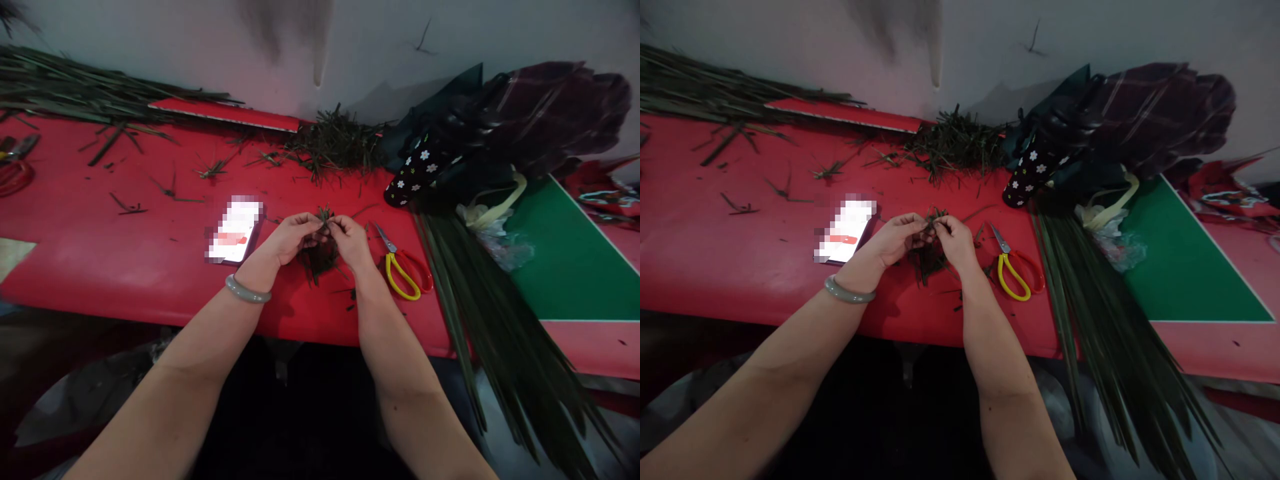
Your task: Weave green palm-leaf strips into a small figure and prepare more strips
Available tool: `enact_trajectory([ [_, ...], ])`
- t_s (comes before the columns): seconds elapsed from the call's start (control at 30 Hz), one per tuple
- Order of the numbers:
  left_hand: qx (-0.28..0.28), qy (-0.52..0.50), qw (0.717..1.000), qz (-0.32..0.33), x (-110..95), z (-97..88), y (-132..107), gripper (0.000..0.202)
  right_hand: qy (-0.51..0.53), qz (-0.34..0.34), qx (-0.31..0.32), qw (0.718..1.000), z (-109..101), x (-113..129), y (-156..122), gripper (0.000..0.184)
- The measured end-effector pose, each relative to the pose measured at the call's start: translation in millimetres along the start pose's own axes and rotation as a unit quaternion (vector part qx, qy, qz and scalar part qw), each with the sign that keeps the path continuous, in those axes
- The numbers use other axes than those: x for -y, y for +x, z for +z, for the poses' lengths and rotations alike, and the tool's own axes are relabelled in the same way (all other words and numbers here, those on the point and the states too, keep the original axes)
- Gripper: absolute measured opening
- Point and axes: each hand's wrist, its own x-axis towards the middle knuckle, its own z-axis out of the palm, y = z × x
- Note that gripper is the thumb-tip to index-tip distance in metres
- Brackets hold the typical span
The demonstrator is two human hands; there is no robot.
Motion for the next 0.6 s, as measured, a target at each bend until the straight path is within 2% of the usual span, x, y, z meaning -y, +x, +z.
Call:
enact_trajectory([
  [0.17, -0.006, 0.007, 1.000, 0.013, 1, -0.3, 1, 0.011, 0.059, 0.033, 0.007, 0.998, 1, 10, -3, 0.012],
  [0.37, -0.021, -0.002, 1.000, 0.012, 1, 0.6, 1, 0.008, 0.173, 0.080, 0.000, 0.982, 2, 19, -5, 0.014],
  [0.6, -0.033, 0.014, 0.999, 0.017, 4, 0.0, 3, 0.012, 0.178, 0.076, -0.022, 0.981, 4, 19, -3, 0.012],
])
